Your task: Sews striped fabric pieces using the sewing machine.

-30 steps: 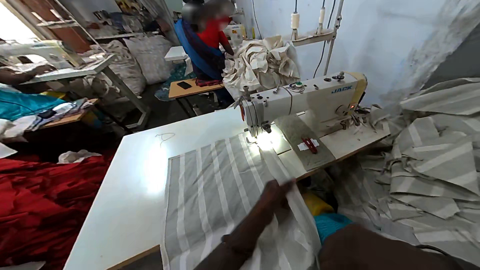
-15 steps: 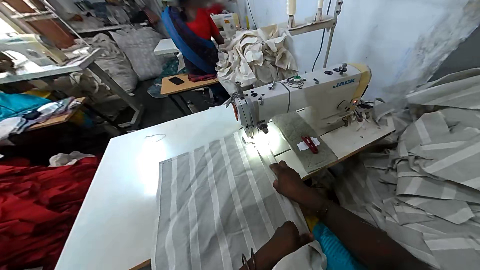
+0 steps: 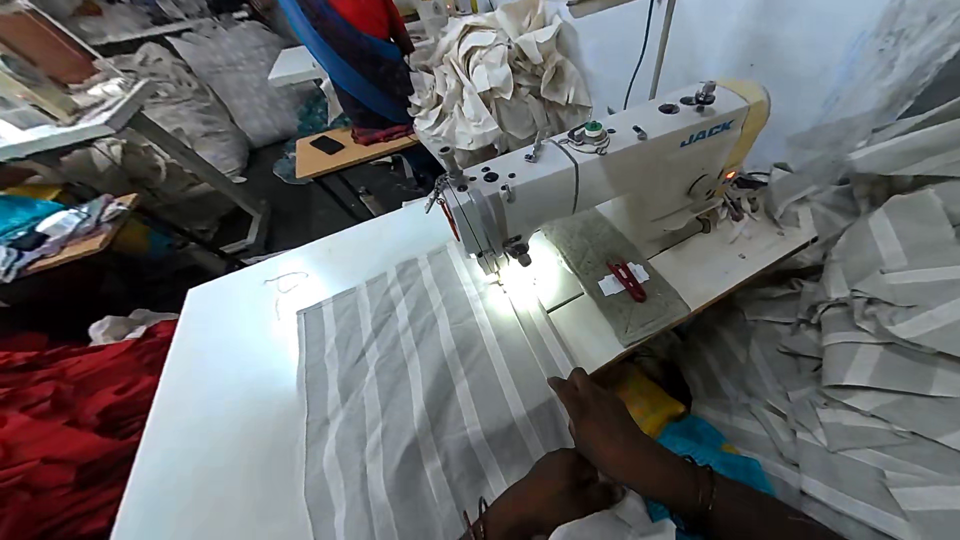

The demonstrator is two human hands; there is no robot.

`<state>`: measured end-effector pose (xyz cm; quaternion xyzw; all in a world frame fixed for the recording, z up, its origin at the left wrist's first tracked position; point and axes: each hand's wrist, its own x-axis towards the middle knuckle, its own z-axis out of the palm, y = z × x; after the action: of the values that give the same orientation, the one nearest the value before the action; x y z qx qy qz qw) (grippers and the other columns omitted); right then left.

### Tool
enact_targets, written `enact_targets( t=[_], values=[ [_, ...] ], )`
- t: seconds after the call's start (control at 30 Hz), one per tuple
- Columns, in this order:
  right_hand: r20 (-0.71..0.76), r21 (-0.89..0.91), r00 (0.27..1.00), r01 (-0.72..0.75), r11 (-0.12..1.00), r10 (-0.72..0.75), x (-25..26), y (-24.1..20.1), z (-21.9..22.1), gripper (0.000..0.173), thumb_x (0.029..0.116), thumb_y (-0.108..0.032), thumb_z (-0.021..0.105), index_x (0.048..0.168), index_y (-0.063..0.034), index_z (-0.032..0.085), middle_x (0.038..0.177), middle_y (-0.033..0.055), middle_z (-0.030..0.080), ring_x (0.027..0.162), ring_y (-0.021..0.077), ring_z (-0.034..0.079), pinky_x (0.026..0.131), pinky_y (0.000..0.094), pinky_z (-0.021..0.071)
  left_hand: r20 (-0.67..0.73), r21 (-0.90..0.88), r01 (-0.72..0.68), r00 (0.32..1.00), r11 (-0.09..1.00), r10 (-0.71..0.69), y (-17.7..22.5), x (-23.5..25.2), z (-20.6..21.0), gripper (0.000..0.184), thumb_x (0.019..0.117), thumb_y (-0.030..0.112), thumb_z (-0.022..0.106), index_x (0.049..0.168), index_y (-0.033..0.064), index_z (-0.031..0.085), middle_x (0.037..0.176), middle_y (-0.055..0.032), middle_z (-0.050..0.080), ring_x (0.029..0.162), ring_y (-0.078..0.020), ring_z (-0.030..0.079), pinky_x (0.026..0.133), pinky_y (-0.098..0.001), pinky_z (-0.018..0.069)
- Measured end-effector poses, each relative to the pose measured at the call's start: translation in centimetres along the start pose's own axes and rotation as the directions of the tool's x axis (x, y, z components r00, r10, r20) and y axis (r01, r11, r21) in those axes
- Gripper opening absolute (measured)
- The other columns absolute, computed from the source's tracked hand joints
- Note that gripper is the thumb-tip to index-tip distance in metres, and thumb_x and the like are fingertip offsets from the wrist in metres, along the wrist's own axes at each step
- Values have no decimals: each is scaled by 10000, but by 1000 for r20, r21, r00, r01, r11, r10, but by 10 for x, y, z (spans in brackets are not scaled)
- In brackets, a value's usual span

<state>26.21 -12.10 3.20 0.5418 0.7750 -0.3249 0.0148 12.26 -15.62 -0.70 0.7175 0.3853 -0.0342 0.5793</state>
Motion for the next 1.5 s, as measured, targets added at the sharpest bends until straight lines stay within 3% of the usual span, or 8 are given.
enact_targets(
  t=[0.2, 0.53, 0.93, 1.03, 1.1, 1.2, 1.33, 1.5],
  values=[
    [14, 24, 1000, 27, 999, -27, -2, 4, -4, 585, 977, -3, 524, 1547, -102, 440, 1352, 229, 540, 1150, 393, 626, 920, 510, 547, 8, 37, -104, 995, 994, 104, 6, -2, -1, 355, 1044, 264, 536, 1017, -39, 717, 972, -198, 708, 939, -313, 679, 894, -557, 510],
    [21, -1, 1000, 10, 1000, -10, -7, -2, -15, 570, 985, -5, 504, 1538, -136, 463, 1329, 209, 550, 1111, 362, 646, 905, 475, 559, -111, 125, -83, 989, 989, 97, 10, -11, -4, 603, 893, 579, 689, 1115, 19, 697, 1007, -170, 696, 940, -306, 673, 849, -554, 522],
    [-93, -79, 996, 3, 997, -10, 23, -12, -41, 442, 1017, -46, 531, 1457, -78, 547, 1289, 193, 558, 962, 318, 681, 824, 439, 582, -530, 18, -198, 829, 980, 177, -6, 6, -23, 228, 962, 170, 570, 1034, -8, 695, 857, -64, 676, 772, -105, 634, 753, -300, 540],
    [-145, -75, 989, 13, 997, -24, 30, -9, -43, 424, 992, -46, 581, 1416, -59, 572, 1259, 199, 587, 930, 337, 693, 790, 468, 591, -720, 93, -199, 663, 976, 204, -8, -8, -28, 188, 969, 126, 580, 1042, 32, 726, 946, -45, 715, 834, -82, 670, 774, -261, 570],
    [-42, 49, 999, 8, 999, -6, 25, 6, -47, 478, 970, -64, 605, 1443, -62, 541, 1278, 206, 611, 1055, 368, 673, 887, 529, 563, -928, 157, -20, 340, 987, 154, -19, -31, -27, 214, 955, 168, 620, 1082, 42, 738, 1103, -91, 733, 979, -168, 706, 856, -350, 597],
    [146, 386, 988, -12, 922, -48, -1, 51, -45, 456, 931, -146, 685, 1354, -42, 552, 1182, 197, 656, 1069, 304, 660, 925, 508, 532, -1000, -5, 281, 14, 960, -10, -76, -78, -36, 591, 980, 407, 595, 1331, -69, 603, 1491, -321, 473, 1424, -512, 395, 1166, -681, 260],
    [263, 696, 959, -110, 710, -109, -60, 87, -51, 410, 890, -120, 713, 1285, -102, 605, 1058, 25, 703, 894, 85, 690, 808, 316, 596, -993, 69, 611, 117, 789, -3, -151, -129, -76, 860, 971, 698, 388, 1466, 8, 527, 1575, -268, 407, 1490, -514, 294, 1167, -761, 116],
    [-18, 494, 927, 334, 803, -375, -103, 87, -71, 177, 906, -257, 709, 960, -92, 676, 780, -24, 643, 657, 17, 592, 560, 209, 497, -925, 129, 661, 349, 740, -151, -106, -136, -145, 559, 1006, 368, 644, 1329, -86, 600, 1381, -372, 542, 1302, -572, 496, 1066, -766, 318]
  ],
)
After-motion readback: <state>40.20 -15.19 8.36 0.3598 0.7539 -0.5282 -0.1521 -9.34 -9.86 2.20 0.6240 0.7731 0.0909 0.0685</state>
